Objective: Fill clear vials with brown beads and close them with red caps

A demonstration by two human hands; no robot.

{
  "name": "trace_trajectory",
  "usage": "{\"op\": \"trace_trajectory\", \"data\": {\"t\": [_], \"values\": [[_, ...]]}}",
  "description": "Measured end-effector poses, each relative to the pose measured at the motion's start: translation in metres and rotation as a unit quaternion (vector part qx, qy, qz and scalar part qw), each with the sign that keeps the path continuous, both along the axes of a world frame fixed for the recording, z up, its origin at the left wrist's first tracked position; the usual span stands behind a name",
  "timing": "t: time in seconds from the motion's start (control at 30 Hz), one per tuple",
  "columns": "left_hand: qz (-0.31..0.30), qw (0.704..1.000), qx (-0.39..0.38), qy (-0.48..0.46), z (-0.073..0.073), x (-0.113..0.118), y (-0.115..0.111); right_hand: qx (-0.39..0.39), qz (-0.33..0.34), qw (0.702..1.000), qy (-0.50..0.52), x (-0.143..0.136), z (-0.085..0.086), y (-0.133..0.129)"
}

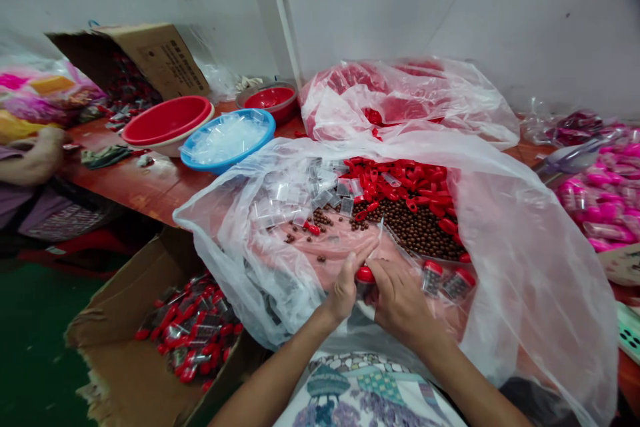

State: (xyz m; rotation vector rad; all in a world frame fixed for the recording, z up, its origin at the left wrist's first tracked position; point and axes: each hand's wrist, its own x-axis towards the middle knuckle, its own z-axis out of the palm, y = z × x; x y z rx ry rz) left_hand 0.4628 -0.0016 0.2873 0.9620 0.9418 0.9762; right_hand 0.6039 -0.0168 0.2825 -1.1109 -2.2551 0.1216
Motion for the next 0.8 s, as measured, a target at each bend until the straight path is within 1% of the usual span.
{"op": "trace_trajectory", "data": {"t": [0.07,0.17,0.23,0.33,0.43,0.5,0.6,0.73,0.8], "values": [[-0.023,0.998,0.064,0.006,-0.001,-0.003,-0.001,0.039,-0.010,0.999,-0.004,-0.001,-0.004,-0.004],[-0.033,0.994,0.103,0.013,0.001,-0.005,-0.002,0.056,-0.009,0.998,-0.006,0.000,-0.004,-0.008],[-0.036,0.993,0.107,0.025,0.003,-0.006,-0.002,0.048,0.002,0.999,-0.003,0.001,0.000,-0.009],[-0.049,0.993,0.098,0.036,0.005,-0.009,-0.002,0.011,0.025,1.000,0.006,0.004,0.008,-0.010],[-0.057,0.992,0.108,0.040,0.004,-0.012,-0.001,-0.024,0.034,0.998,0.047,0.005,0.014,-0.011],[-0.063,0.990,0.118,0.041,0.003,-0.013,-0.001,-0.037,0.030,0.995,0.084,0.004,0.015,-0.011],[-0.071,0.990,0.112,0.041,0.000,-0.013,-0.001,-0.050,0.041,0.990,0.125,0.000,0.012,-0.013],[-0.074,0.991,0.099,0.046,-0.003,-0.013,-0.004,-0.050,0.046,0.986,0.155,-0.002,0.012,-0.014],[-0.074,0.991,0.099,0.056,-0.004,-0.013,-0.005,-0.068,0.051,0.983,0.161,-0.001,0.015,-0.013]]}}
